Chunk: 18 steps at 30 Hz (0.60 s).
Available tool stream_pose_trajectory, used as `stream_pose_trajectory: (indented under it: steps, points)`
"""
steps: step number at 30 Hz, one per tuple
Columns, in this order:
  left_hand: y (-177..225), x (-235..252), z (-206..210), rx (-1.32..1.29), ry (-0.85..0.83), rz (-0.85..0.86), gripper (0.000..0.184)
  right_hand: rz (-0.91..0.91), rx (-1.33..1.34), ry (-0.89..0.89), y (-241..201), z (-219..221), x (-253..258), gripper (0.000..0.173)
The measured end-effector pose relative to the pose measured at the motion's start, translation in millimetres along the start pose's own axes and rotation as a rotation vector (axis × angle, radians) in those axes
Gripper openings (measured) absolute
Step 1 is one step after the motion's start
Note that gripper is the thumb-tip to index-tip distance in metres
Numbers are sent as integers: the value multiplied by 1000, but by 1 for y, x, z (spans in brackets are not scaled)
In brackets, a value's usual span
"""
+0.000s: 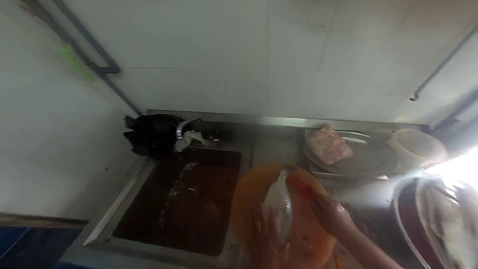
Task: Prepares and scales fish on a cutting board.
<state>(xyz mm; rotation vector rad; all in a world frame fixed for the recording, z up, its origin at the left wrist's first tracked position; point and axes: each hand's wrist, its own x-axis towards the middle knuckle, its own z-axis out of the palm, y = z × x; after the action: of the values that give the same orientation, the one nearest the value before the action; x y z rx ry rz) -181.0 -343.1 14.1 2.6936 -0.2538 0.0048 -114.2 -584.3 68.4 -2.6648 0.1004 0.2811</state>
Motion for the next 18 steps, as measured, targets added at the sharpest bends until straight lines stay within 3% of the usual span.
stream_pose_trajectory:
  steps: [2,4,7,9,12,15,18]
  points:
    - [-2,-5,6,-31,57,-25,107,8,-111,-30,-22,2,51,52]
    - [-8,0,2,-32,20,-72,113,-7,-142,-78,-46,14,70,50]
    - [-27,13,2,-21,18,-83,115,59,-217,-270,-108,12,19,57]
    - [-42,18,1,-65,24,-67,117,39,-277,-339,-125,4,-13,59]
    - [-61,23,0,-84,118,16,119,-81,-308,-268,-99,1,20,54]
    - [-55,30,1,-131,41,40,120,93,-386,-232,-66,-3,73,50]
    - [-59,37,2,-181,35,23,118,153,-429,-253,-84,19,37,60]
